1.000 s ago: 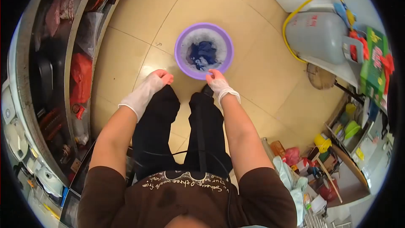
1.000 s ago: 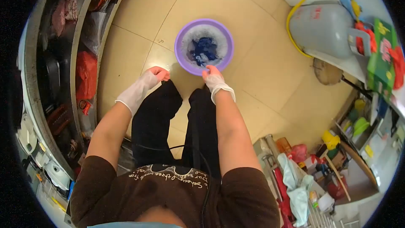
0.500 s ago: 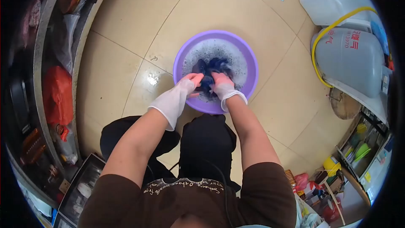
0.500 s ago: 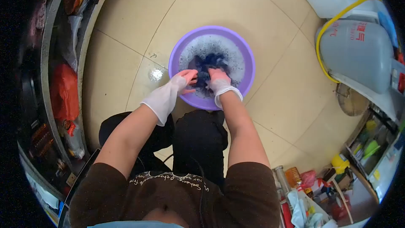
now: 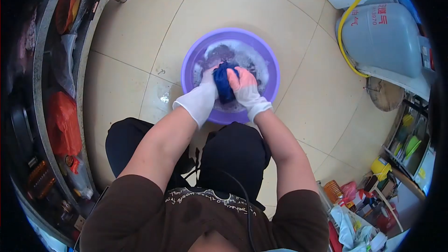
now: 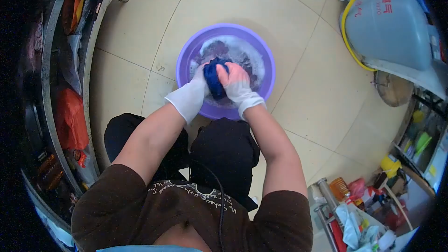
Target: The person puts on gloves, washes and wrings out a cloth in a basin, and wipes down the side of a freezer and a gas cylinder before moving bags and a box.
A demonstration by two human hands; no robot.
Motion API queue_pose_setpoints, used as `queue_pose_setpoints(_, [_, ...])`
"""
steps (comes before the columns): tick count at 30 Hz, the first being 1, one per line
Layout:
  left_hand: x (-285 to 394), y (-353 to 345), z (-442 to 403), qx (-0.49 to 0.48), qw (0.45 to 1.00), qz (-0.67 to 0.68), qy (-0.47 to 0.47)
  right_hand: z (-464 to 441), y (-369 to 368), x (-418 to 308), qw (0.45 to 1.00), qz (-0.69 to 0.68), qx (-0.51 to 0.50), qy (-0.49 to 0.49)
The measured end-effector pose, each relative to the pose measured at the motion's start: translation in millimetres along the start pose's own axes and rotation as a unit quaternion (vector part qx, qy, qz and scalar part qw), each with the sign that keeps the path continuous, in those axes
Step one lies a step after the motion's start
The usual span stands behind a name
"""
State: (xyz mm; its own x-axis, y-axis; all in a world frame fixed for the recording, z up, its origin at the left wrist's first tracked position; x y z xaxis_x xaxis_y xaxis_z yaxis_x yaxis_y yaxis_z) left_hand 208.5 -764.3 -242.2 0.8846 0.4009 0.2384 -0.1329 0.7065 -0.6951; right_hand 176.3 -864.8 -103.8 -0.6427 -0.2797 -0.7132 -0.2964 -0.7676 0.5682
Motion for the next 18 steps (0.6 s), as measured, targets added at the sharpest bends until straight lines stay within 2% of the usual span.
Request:
queue_pose_setpoints(1, [12.1, 0.2, 21.5, 0.153, 0.979, -0.133, -0.003, -13.0, -3.1, 17.1, 0.999, 0.027, 0.015, -0.011])
queue_pose_setpoints(2, [15.8, -7.8, 31.4, 0.151, 0.979, -0.134, -0.005, -25.3, -3.1, 31.4, 0.998, 0.054, 0.031, -0.021])
queue_pose_setpoints(3, [34.4, -11.9, 38.9, 0.129, 0.947, -0.287, -0.071, -34.3, -4.8, 45.3, 0.998, 0.052, 0.031, -0.019])
queue_pose_setpoints(4, [51.5, -16.1, 44.3, 0.106, 0.886, -0.431, -0.135, -40.7, -5.4, 54.8, 0.995, 0.095, 0.038, -0.018])
queue_pose_setpoints(5, [53.6, -21.2, 39.4, -0.003, 0.859, -0.483, -0.171, -46.7, -8.5, 62.9, 0.989, 0.137, 0.046, -0.016])
queue_pose_setpoints(6, [56.2, 1.5, 34.9, -0.001, 0.859, -0.482, -0.171, -46.3, -10.7, 62.8, 0.989, 0.137, 0.044, -0.015])
queue_pose_setpoints(8, [37.5, 34.4, 20.9, -0.073, 0.805, -0.586, -0.06, -39.7, 20.1, 61.2, 0.979, -0.023, 0.199, -0.033])
queue_pose_setpoints(9, [45.3, -9.7, 63.7, -0.041, 0.835, -0.547, 0.038, -42.0, 16.6, 57.9, 0.981, -0.071, 0.165, -0.072])
queue_pose_setpoints(10, [47.7, -34.6, 79.6, -0.048, 0.834, -0.548, 0.034, -32.7, 14.3, 36.3, 0.984, -0.11, 0.115, -0.084])
queue_pose_setpoints(11, [43.5, -41.3, 90.4, 0.023, 0.879, -0.468, 0.085, -33.6, -6.3, 42.7, 0.991, -0.039, 0.115, -0.048])
queue_pose_setpoints(12, [35.2, -42.4, 94.1, 0.093, 0.91, -0.379, 0.138, -37.9, -29.4, 57.5, 0.993, 0.034, 0.115, -0.015])
queue_pose_setpoints(13, [4.2, 2.4, 59.8, 0.077, 0.949, -0.255, 0.169, -43.7, -50.6, 77.0, 0.997, -0.023, 0.025, -0.065])
queue_pose_setpoints(14, [1.7, -8.7, 64.1, 0.067, 0.95, -0.256, 0.168, -43.8, -68.8, 88.6, 0.988, -0.081, -0.067, -0.115])
queue_pose_setpoints(15, [9.0, -33.8, 72.6, 0.034, 0.974, -0.202, 0.096, -33.3, -60.5, 68.6, 0.983, -0.121, -0.085, -0.106])
queue_pose_setpoints(17, [-1.9, -13.5, 50.8, 0.059, 0.979, -0.086, 0.177, -4.9, -38.0, 14.1, 0.974, -0.178, -0.13, -0.055])
queue_pose_setpoints(18, [-2.0, 6.1, 28.8, 0.053, 0.979, -0.087, 0.176, 8.1, -29.1, -7.9, 0.968, -0.196, -0.155, -0.014])
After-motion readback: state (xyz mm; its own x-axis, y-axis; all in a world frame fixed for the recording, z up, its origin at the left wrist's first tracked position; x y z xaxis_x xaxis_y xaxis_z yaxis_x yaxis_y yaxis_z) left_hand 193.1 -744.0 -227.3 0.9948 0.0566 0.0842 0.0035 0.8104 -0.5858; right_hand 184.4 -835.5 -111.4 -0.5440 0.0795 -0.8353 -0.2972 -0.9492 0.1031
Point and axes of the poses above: each hand's wrist, its own z-axis away from the middle knuckle, its own y-axis out of the back of the hand, x = y × z, the point moved 9 cm from there along -z, towards the middle knuckle, and after that the axes turned 13 degrees about -y, right-handed, at the moved point
